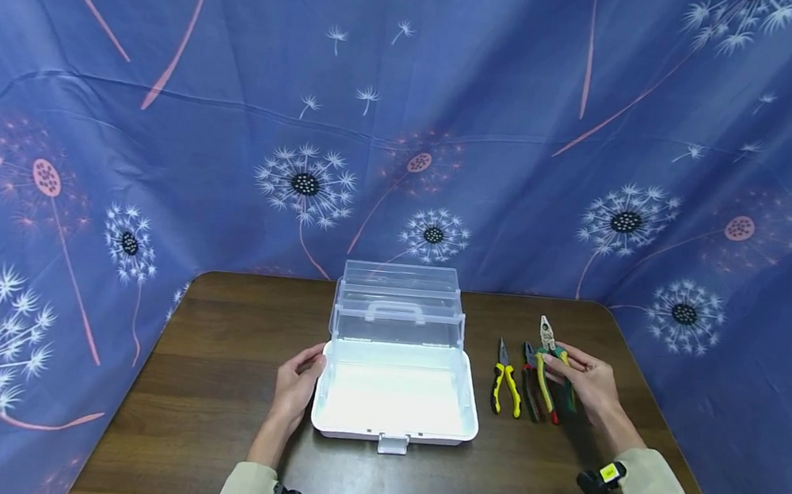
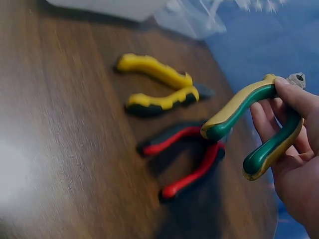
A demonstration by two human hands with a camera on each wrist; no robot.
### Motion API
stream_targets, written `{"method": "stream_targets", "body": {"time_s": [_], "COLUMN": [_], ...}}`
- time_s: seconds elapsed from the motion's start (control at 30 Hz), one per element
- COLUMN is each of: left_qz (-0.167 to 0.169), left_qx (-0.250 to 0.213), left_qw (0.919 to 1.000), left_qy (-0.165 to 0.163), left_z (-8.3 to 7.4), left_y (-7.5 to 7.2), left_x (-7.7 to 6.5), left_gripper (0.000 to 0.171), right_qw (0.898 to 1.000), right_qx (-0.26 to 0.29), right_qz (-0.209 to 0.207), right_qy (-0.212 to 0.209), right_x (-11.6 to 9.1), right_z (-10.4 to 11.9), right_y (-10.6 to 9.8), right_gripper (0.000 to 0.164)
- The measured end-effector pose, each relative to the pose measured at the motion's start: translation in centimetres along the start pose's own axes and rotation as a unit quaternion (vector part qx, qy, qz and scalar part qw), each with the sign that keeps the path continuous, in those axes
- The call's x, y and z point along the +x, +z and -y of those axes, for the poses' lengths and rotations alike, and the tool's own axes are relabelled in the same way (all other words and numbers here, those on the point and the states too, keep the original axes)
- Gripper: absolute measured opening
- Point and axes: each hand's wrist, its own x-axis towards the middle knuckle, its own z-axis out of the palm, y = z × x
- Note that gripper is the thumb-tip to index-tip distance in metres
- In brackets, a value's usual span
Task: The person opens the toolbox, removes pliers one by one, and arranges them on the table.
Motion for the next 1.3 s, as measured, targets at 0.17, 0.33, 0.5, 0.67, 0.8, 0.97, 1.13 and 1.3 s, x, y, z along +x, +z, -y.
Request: {"method": "stream_targets", "body": {"time_s": [0.17, 0.33, 0.5, 0.67, 0.8, 0.97, 1.13, 1.3], "left_qz": [-0.003, 0.000, -0.002, 0.000, 0.001, 0.005, 0.009, 0.001], "left_qx": [-0.008, -0.012, -0.012, -0.015, -0.015, -0.011, -0.017, -0.029], "left_qw": [1.0000, 0.9999, 0.9999, 0.9999, 0.9999, 0.9999, 0.9998, 0.9996], "left_qy": [-0.002, 0.001, 0.002, 0.000, -0.001, -0.002, 0.004, -0.003], "left_z": [0.1, 0.1, 0.2, 0.3, 0.4, 0.2, -0.1, -0.3], "left_y": [0.2, 0.5, 0.7, 0.8, 0.8, 0.9, 0.8, 0.6], "left_x": [0.0, 0.1, 0.0, -0.1, -0.1, -0.1, 0.0, 0.1], "left_gripper": [0.031, 0.031, 0.030, 0.030, 0.030, 0.031, 0.032, 0.034], "right_qw": [1.000, 0.999, 0.996, 0.993, 0.985, 0.932, 0.910, 0.915], "right_qx": [-0.004, -0.030, -0.068, -0.085, -0.159, -0.356, -0.408, -0.396], "right_qz": [-0.013, -0.029, -0.044, -0.050, -0.049, -0.074, -0.073, -0.081], "right_qy": [0.011, 0.026, 0.045, 0.056, 0.041, 0.006, -0.001, -0.006], "right_x": [0.5, 0.7, 0.7, 0.6, 0.4, 0.1, -0.1, 0.0], "right_z": [-1.2, -2.1, -3.0, -4.0, -4.5, -4.5, -4.6, -4.6], "right_y": [-2.2, -3.8, -4.9, -5.5, -5.6, -5.8, -5.9, -5.5], "right_gripper": [0.058, 0.056, 0.070, 0.069, 0.062, 0.056, 0.053, 0.049]}}
